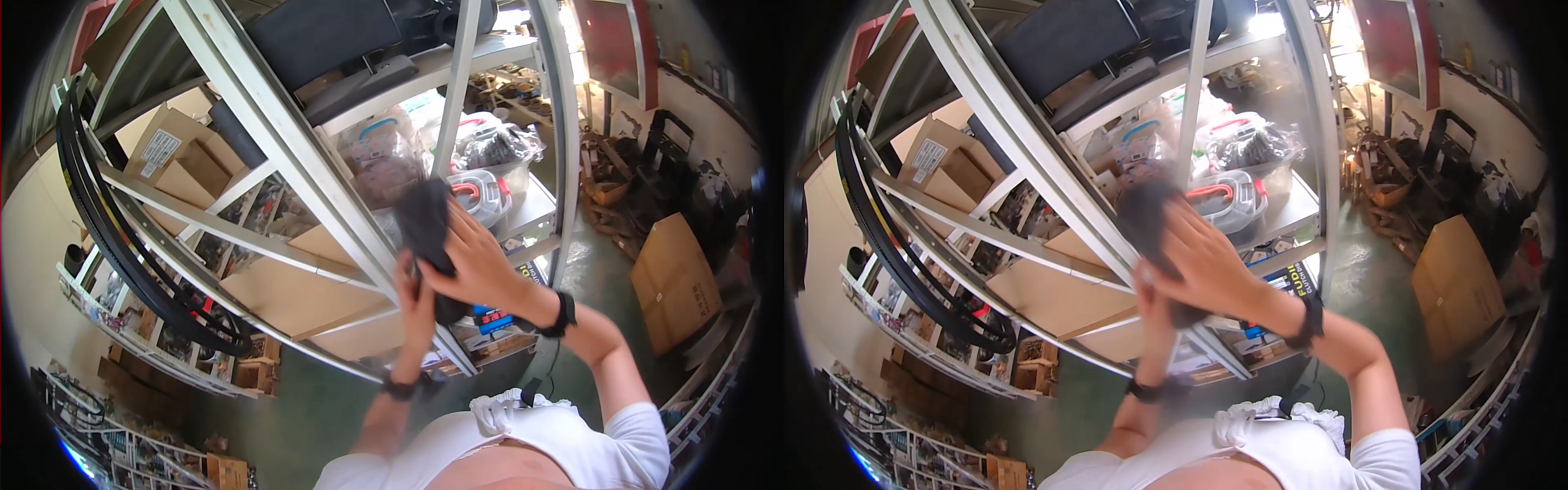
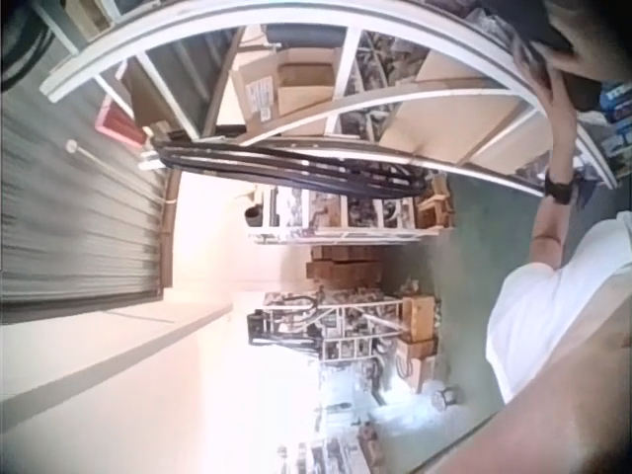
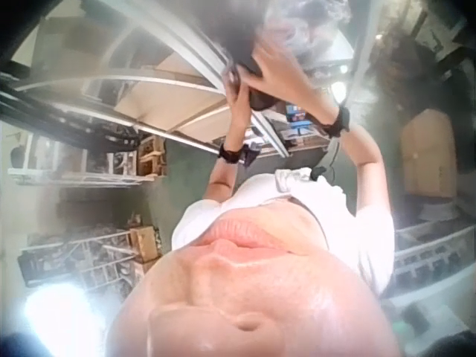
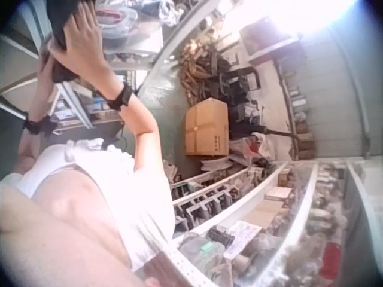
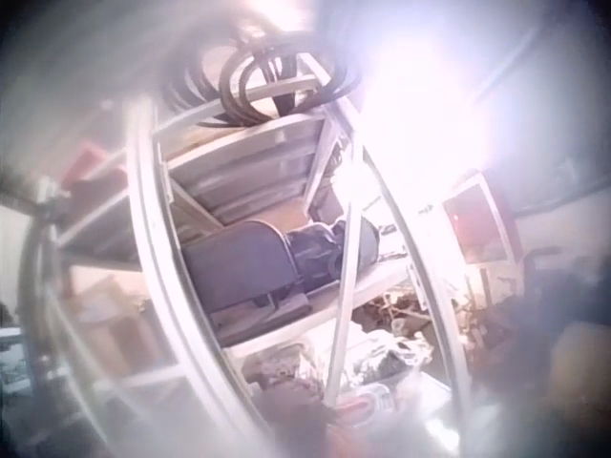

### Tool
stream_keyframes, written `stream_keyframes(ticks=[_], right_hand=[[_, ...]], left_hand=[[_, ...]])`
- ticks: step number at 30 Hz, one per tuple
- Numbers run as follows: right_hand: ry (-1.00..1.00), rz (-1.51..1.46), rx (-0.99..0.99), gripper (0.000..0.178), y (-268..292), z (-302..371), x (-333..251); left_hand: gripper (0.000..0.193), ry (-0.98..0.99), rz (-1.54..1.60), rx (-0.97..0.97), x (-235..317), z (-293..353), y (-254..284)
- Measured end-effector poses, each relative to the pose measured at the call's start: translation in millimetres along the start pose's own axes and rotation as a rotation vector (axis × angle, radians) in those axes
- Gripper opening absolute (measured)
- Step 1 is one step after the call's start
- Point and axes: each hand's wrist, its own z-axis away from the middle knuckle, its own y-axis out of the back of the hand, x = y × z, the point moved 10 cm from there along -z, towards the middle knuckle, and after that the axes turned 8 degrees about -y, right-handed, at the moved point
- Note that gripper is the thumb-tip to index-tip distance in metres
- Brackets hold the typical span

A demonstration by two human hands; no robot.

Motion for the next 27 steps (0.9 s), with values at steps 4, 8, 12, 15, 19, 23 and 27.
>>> stream_keyframes(ticks=[4,8,12,15,19,23,27], right_hand=[[0.291,-0.03,0.285,0.044,-3,-103,-64],[0.416,0.165,0.375,0.041,-19,-161,-89],[0.355,0.158,0.239,0.047,-53,-123,-64],[0.317,0.244,0.166,0.043,-66,-79,-50],[0.319,0.243,0.143,0.041,-53,-77,-53],[0.357,0.219,0.291,0.04,-34,-127,-76],[0.432,0.363,0.349,0.042,-24,-154,-89]], left_hand=[[0.045,-0.355,-0.285,0.187,115,-84,33],[0.04,-0.383,-0.358,0.14,129,-138,54],[0.04,-0.252,-0.469,0.099,87,-106,50],[0.046,-0.173,-0.43,0.009,48,-65,48],[0.042,-0.119,-0.372,-0.092,52,-69,44],[0.036,-0.21,-0.467,-0.05,102,-117,50],[0.03,-0.31,-0.425,-0.072,118,-148,51]])
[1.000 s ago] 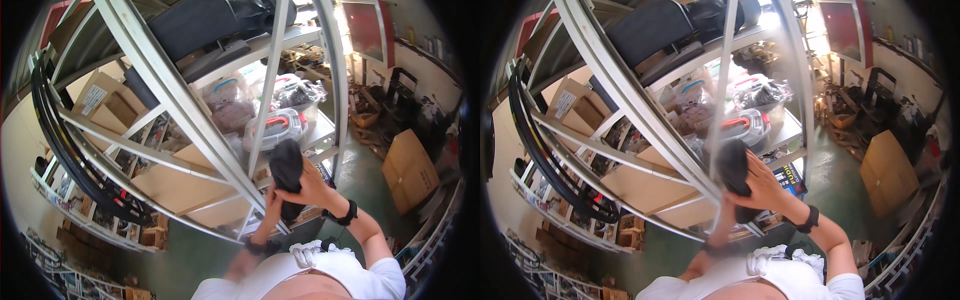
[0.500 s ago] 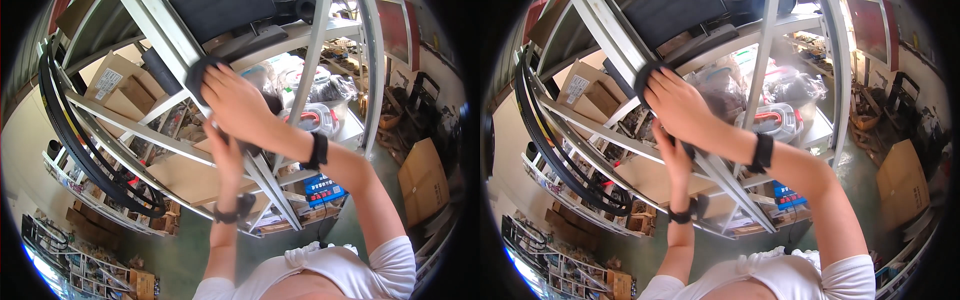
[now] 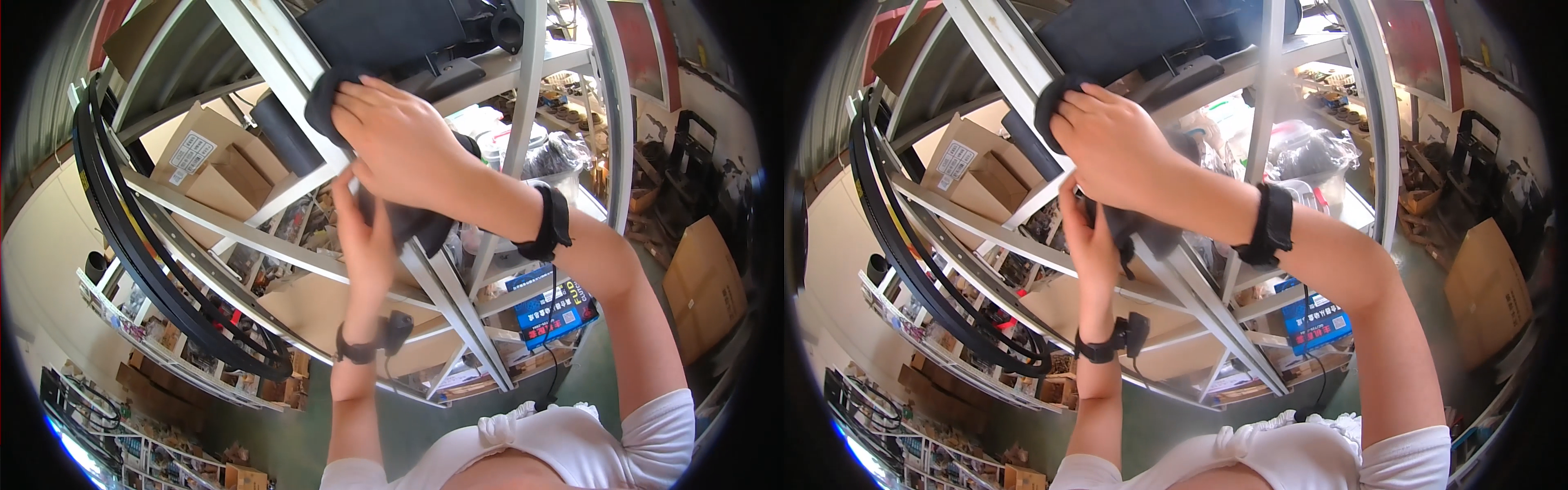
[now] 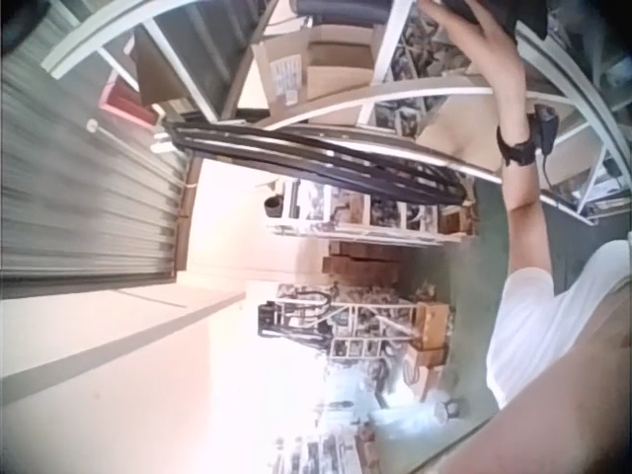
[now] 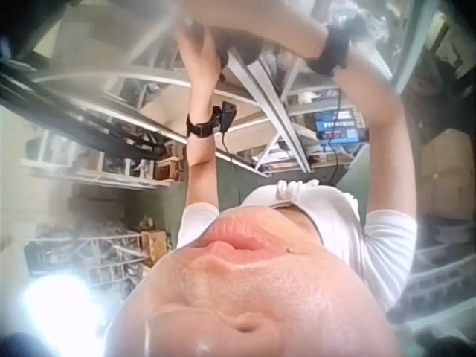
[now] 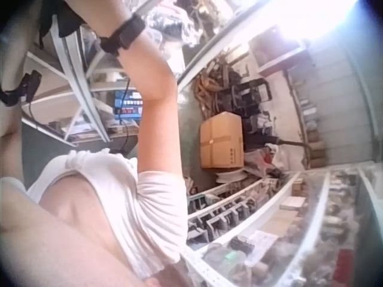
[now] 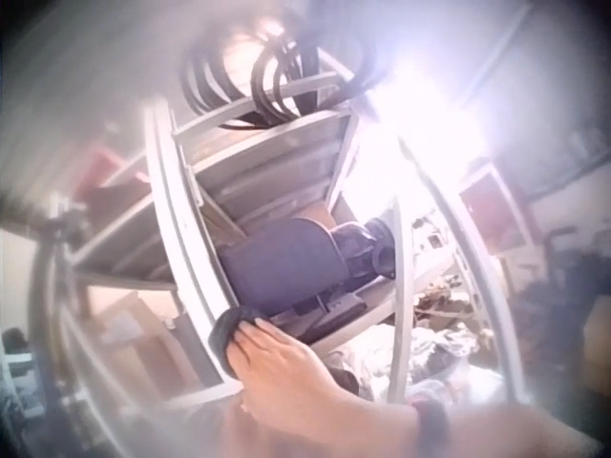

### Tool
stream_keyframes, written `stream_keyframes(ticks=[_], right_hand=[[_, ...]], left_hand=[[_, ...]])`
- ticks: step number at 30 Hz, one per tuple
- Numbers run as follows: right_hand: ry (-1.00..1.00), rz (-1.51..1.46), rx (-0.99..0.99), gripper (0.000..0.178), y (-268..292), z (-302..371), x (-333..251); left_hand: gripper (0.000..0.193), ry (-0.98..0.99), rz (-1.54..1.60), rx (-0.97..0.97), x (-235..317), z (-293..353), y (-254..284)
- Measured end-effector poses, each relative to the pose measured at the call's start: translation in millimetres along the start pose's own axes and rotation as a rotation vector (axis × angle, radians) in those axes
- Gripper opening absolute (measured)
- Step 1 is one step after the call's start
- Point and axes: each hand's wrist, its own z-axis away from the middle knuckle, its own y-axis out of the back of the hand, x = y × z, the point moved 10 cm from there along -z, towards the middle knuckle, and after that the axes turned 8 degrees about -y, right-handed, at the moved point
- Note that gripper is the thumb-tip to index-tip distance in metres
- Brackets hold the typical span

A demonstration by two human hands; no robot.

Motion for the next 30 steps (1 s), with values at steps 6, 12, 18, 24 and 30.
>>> stream_keyframes(ticks=[6,12,18,24,30], right_hand=[[-0.071,-0.134,-0.202,0.052,-3,75,-10],[-0.007,-0.08,-0.034,0.043,-17,-2,-2],[0.067,0.139,0.023,0.024,-9,-133,22],[-0.012,0.161,-0.164,0.022,-13,-159,30],[0.107,0.118,-0.115,0.039,-21,-23,-1]], left_hand=[[0.036,0.04,-0.027,-0.091,-41,83,-23],[0.042,-0.058,-0.115,-0.065,0,5,2],[0.039,-0.193,0.081,0.077,50,-92,16],[0.036,-0.332,-0.082,0.172,68,-113,15],[0.036,-0.104,-0.158,-0.037,7,4,-21]])
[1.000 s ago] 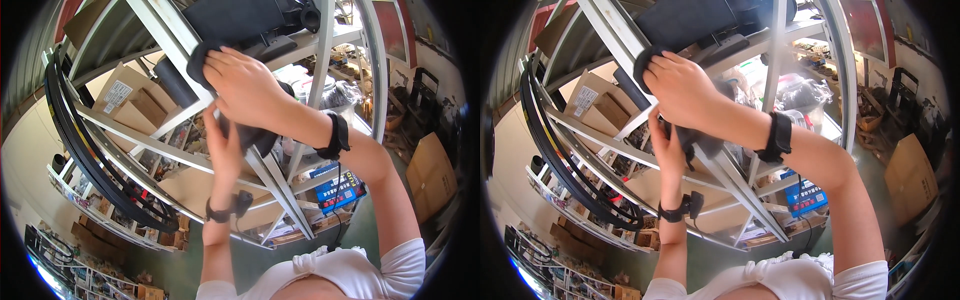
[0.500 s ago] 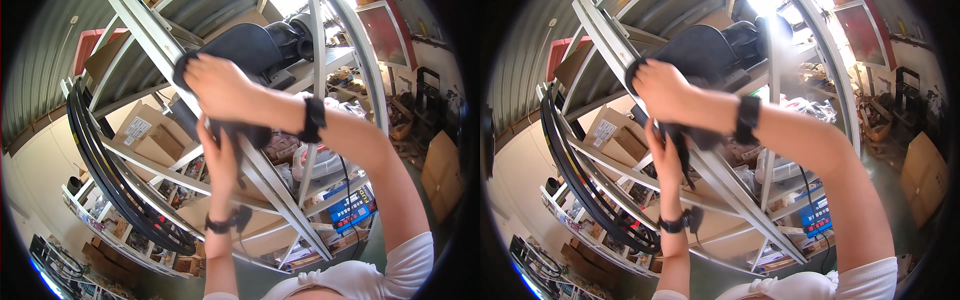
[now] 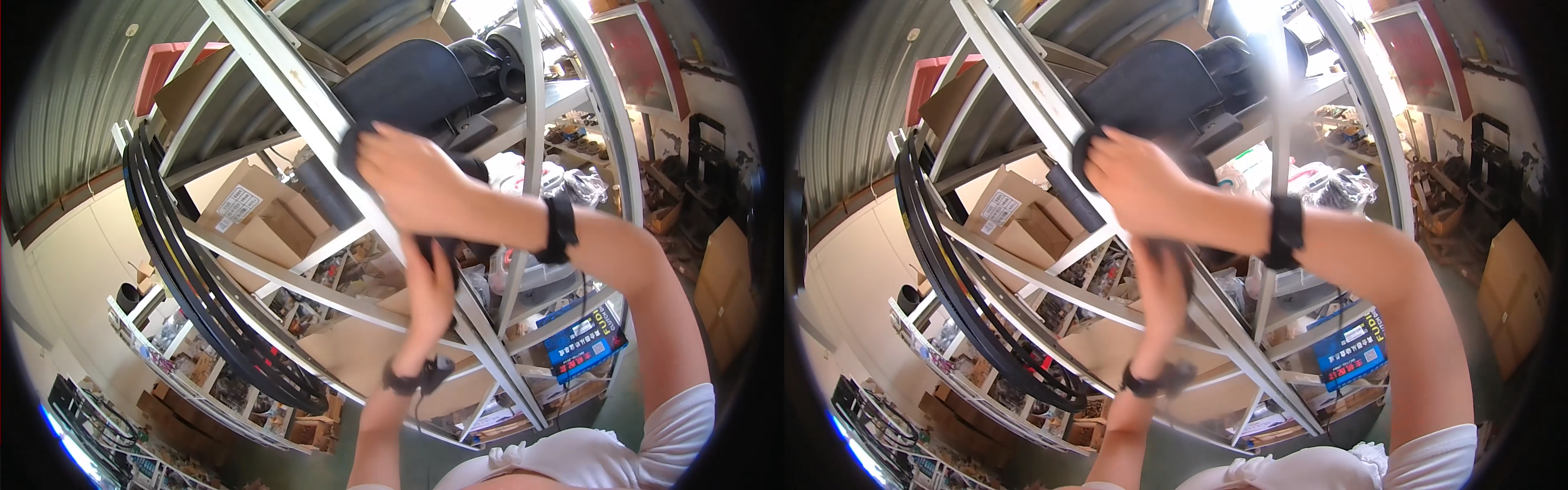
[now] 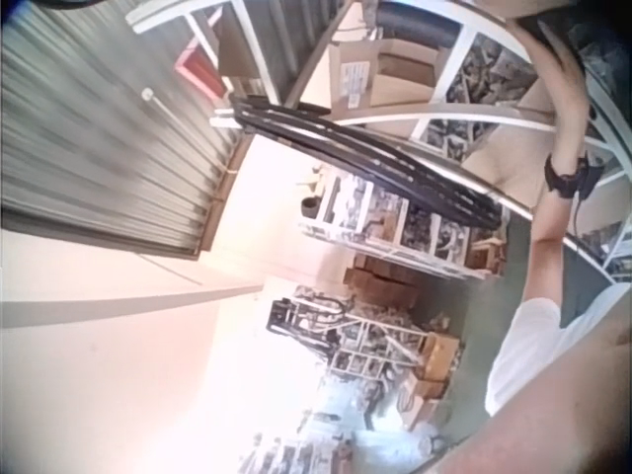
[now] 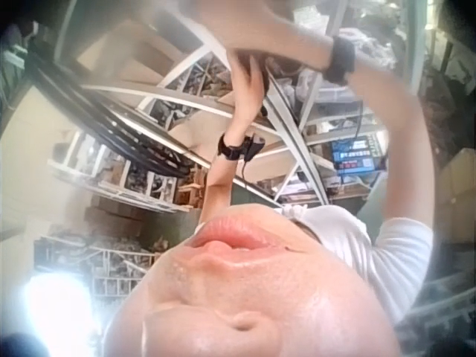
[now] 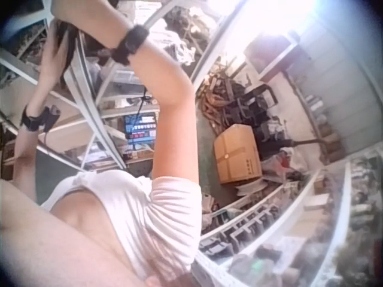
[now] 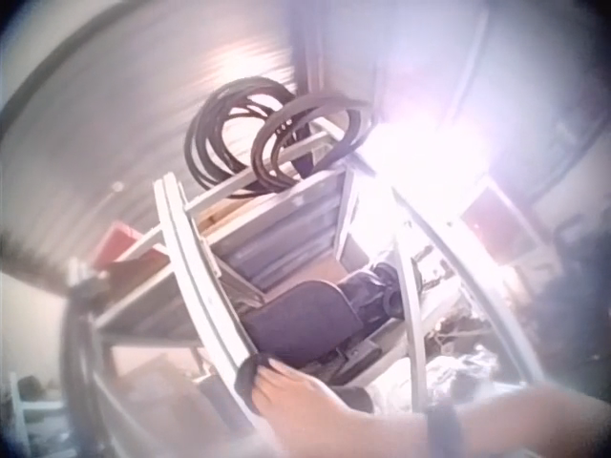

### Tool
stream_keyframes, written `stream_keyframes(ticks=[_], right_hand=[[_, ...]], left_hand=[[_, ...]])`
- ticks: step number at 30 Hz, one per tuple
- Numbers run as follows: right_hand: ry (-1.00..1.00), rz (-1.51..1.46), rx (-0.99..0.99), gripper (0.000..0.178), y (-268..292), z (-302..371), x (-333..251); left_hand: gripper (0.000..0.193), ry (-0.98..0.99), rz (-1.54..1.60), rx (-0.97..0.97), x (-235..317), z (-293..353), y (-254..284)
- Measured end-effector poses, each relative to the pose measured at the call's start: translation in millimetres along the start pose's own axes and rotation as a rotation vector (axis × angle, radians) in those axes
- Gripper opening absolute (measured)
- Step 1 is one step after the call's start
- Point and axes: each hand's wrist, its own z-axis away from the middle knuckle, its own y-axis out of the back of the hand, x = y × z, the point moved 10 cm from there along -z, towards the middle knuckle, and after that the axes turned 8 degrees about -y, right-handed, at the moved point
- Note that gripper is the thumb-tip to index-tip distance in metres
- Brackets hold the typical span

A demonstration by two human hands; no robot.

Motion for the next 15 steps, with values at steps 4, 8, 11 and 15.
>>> stream_keyframes(ticks=[4,8,11,15], right_hand=[[0.008,0.025,-0.071,0.041,5,40,-6],[0.017,-0.031,-0.035,0.041,2,22,7],[0.008,-0.069,0.102,0.037,5,-32,15],[0.045,0.091,0.169,0.031,17,-102,32]], left_hand=[[0.033,0.172,0.157,-0.174,-16,37,-24],[0.038,0.022,0.049,-0.212,12,-7,-3],[0.045,-0.094,-0.039,-0.114,28,-39,23],[0.055,-0.008,0.257,0.04,41,-54,38]])
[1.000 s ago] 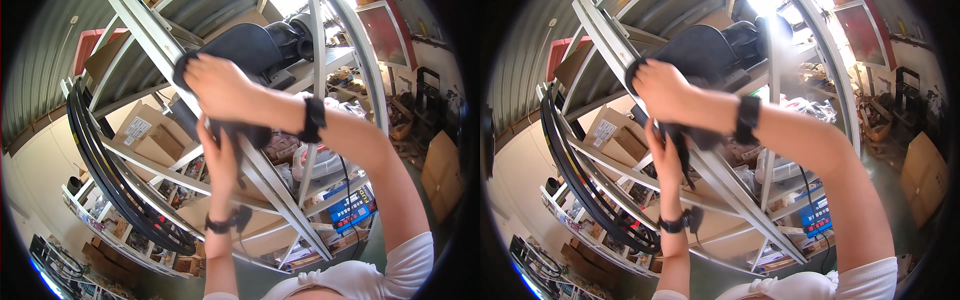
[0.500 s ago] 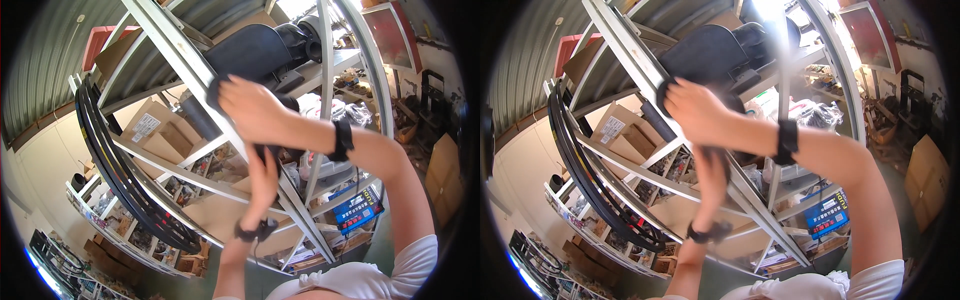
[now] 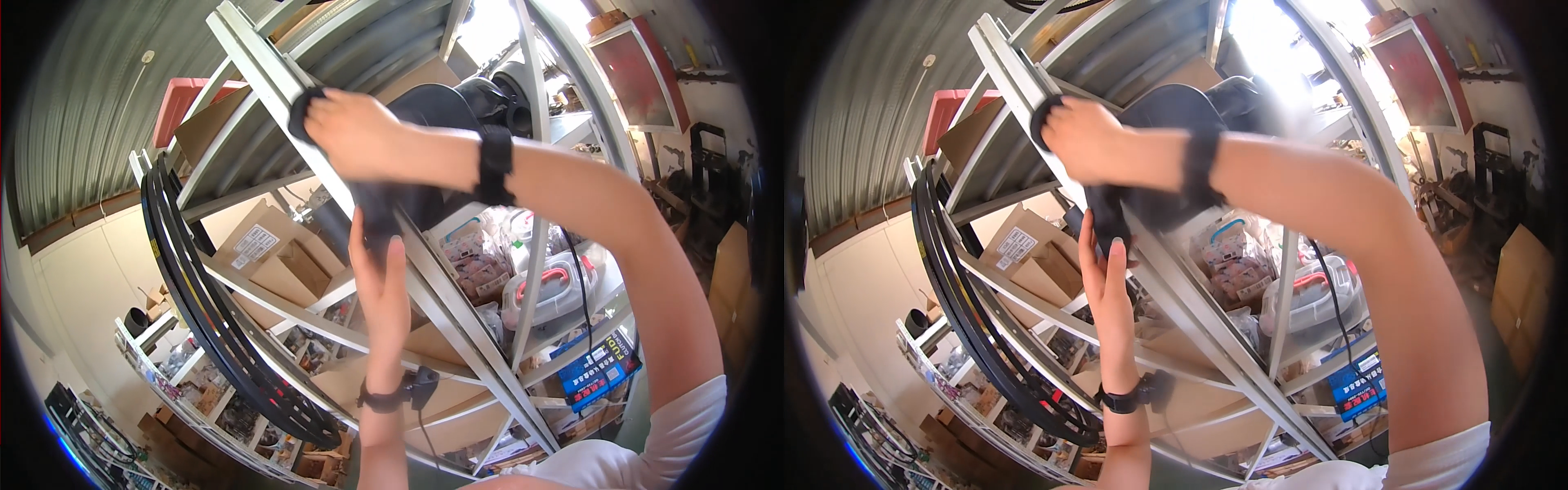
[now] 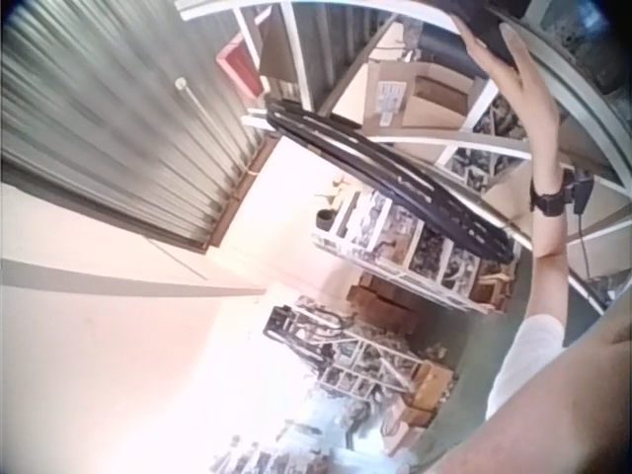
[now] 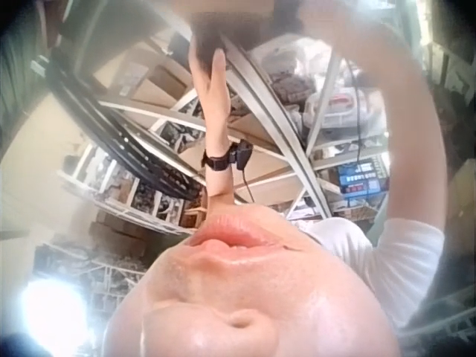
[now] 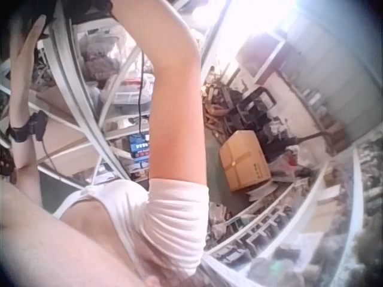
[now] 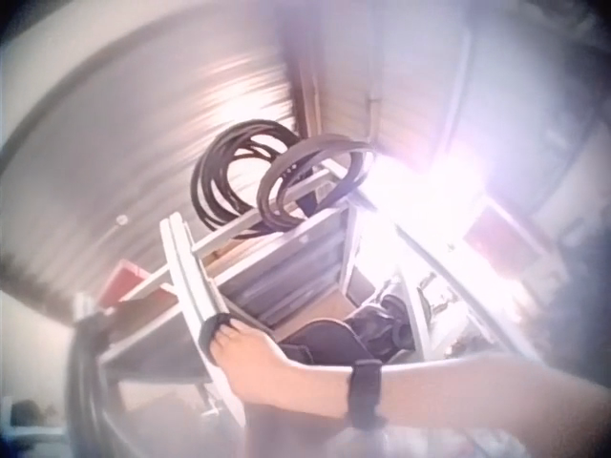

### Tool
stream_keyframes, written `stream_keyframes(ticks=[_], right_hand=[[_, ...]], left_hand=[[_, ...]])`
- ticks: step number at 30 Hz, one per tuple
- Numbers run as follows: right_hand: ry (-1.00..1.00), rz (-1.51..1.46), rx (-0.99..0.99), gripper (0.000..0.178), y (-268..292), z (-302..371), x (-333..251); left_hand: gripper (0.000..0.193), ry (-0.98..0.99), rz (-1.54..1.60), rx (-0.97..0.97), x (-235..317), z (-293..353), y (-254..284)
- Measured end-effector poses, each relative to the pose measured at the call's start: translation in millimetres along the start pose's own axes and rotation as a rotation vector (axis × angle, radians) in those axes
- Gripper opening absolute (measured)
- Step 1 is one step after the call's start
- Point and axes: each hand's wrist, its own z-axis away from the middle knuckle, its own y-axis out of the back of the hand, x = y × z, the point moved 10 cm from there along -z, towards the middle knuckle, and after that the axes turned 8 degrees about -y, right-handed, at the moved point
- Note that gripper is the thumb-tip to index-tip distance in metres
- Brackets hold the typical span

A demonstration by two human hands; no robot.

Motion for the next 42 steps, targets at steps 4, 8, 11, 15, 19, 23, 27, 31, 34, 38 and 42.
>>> stream_keyframes(ticks=[4,8,11,15,19,23,27,31,34,38,42], right_hand=[[0.037,0.114,0.019,0.029,-7,-68,21],[-0.124,0.082,-0.132,0.029,-15,-131,58],[-0.113,-0.003,-0.083,0.028,-7,-142,61],[0.18,-0.016,-0.046,0.021,-1,-111,25],[0.336,-0.111,-0.176,0.018,1,-38,2],[0.6,-0.329,-0.096,0.022,19,42,-37],[0.619,-0.063,-0.223,0.032,13,132,-59],[0.325,0.034,-0.405,0.032,-3,209,-87],[0.213,-0.095,-0.505,0.03,1,257,-112],[0.198,-0.073,-0.674,0.031,1,338,-134],[0.144,-0.095,-0.738,0.033,2,368,-154]], left_hand=[[0.065,-0.245,-0.475,-0.036,8,3,2],[0.065,-0.214,-0.502,0.096,-14,2,18],[0.064,-0.098,-0.315,0.123,-39,19,30],[0.06,-0.124,-0.337,0.146,-24,48,31],[0.062,-0.147,-0.241,0.147,-21,64,13],[0.059,-0.248,-0.056,0.313,-3,85,30],[0.058,-0.097,0.156,0.323,-14,121,8],[0.061,0.052,0.072,0.184,-45,184,-22],[0.062,0.136,-0.168,0.077,-46,222,-34],[0.059,0.25,-0.213,-0.011,-57,262,-49],[0.057,0.422,-0.197,-0.039,-68,302,-47]])
